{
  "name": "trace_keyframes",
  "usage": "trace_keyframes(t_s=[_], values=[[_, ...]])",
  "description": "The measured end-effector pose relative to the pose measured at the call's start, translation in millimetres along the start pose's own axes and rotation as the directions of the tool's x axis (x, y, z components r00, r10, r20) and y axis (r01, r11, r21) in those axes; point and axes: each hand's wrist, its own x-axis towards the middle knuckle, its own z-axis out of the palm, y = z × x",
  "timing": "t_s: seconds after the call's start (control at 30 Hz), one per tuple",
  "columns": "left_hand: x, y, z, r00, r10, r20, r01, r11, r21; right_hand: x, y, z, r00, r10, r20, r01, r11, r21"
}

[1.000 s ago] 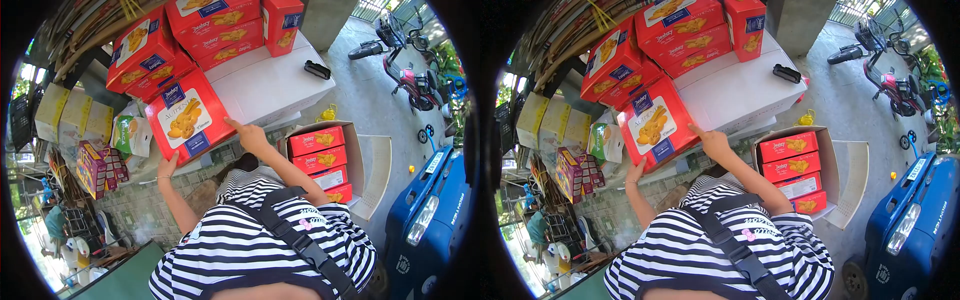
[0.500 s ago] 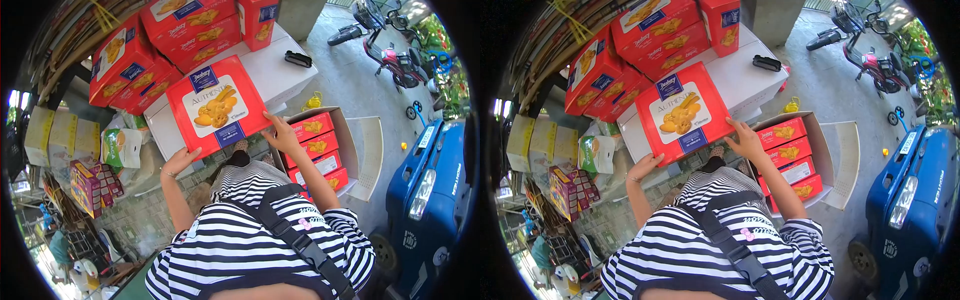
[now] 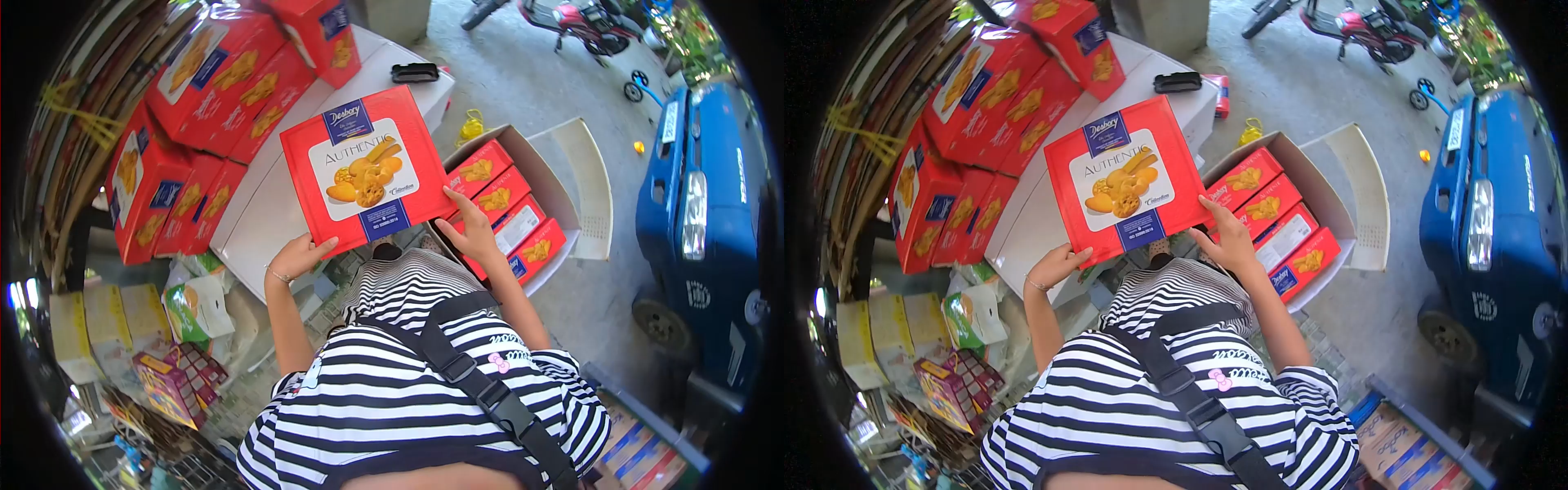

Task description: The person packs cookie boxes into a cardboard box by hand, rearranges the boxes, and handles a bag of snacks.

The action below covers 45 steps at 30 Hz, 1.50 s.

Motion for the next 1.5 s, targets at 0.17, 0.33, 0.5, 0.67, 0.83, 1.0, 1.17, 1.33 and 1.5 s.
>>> trace_keyframes(t_s=[0.17,0.33,0.5,0.67,0.83,1.0,1.17,1.33,1.5], values=[[6,48,-8,0.998,0.062,-0.018,-0.058,0.980,0.192,-13,10,1,0.992,0.048,-0.119,-0.052,0.998,-0.036],[50,30,-7,0.963,0.216,-0.159,-0.125,0.886,0.446,-42,-2,10,0.979,0.176,-0.107,-0.170,0.984,0.062],[65,45,-7,0.938,0.198,-0.283,-0.004,0.827,0.562,-48,16,19,0.938,0.347,0.022,-0.345,0.920,0.189],[83,67,0,0.916,0.318,-0.244,-0.072,0.730,0.680,-40,20,16,0.827,0.525,0.202,-0.562,0.790,0.246],[96,87,26,0.887,0.427,-0.179,-0.140,0.616,0.775,-60,44,22,0.804,0.593,0.037,-0.583,0.775,0.244],[128,108,80,0.843,0.529,-0.094,-0.248,0.539,0.805,-92,74,20,0.688,0.682,-0.249,-0.642,0.731,0.230],[229,86,160,0.709,0.699,0.089,-0.620,0.559,0.550,-133,110,-3,0.412,0.880,-0.236,-0.806,0.472,0.357],[233,134,176,0.784,0.545,0.297,-0.617,0.631,0.471,-147,118,4,0.358,0.727,-0.586,-0.775,0.581,0.247],[226,153,172,0.755,0.563,0.336,-0.650,0.576,0.496,-146,113,18,0.191,0.762,-0.619,-0.663,0.565,0.491]])
